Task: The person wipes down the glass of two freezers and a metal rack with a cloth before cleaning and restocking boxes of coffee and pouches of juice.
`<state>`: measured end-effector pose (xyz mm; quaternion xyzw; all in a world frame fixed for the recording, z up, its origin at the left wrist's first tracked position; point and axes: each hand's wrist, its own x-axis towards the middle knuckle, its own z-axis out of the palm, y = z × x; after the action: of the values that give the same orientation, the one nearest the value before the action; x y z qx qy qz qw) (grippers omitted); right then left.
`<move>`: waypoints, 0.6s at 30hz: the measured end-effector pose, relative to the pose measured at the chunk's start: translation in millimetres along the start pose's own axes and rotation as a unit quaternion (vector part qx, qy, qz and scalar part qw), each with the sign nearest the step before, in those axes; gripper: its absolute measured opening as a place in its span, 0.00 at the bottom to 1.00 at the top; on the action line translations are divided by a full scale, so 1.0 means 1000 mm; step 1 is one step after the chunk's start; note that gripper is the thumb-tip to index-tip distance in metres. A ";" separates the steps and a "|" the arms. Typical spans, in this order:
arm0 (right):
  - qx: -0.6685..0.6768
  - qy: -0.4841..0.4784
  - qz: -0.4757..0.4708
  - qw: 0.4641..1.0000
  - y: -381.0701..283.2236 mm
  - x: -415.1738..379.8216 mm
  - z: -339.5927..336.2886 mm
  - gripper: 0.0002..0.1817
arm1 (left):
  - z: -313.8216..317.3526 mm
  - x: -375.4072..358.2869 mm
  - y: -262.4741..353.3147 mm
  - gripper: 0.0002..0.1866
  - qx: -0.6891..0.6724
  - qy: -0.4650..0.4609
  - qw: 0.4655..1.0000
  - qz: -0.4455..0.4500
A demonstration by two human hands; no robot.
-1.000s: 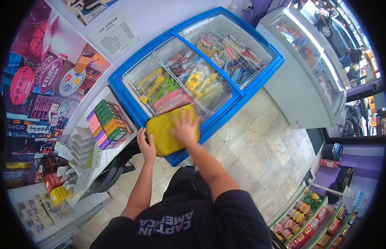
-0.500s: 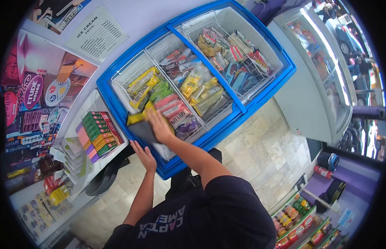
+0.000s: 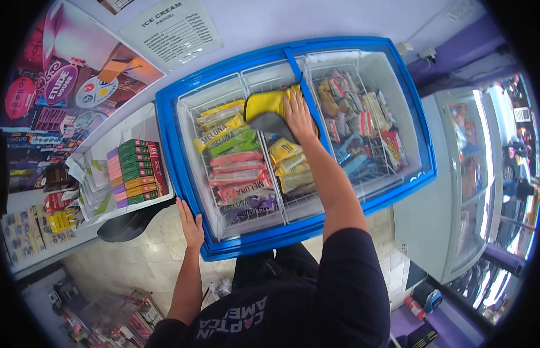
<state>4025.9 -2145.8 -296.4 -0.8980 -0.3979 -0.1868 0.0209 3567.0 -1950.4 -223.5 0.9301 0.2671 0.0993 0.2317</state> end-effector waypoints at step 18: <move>0.325 -0.125 -0.255 0.902 -0.255 -0.091 -0.127 0.30 | 0.030 -0.020 -0.028 0.32 0.072 -0.001 0.997 -0.029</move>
<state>3745.3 -2060.3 -238.8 -0.7248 -0.6516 0.0677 0.2132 3547.0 -1951.9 -264.1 0.9363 0.3001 0.0720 0.1674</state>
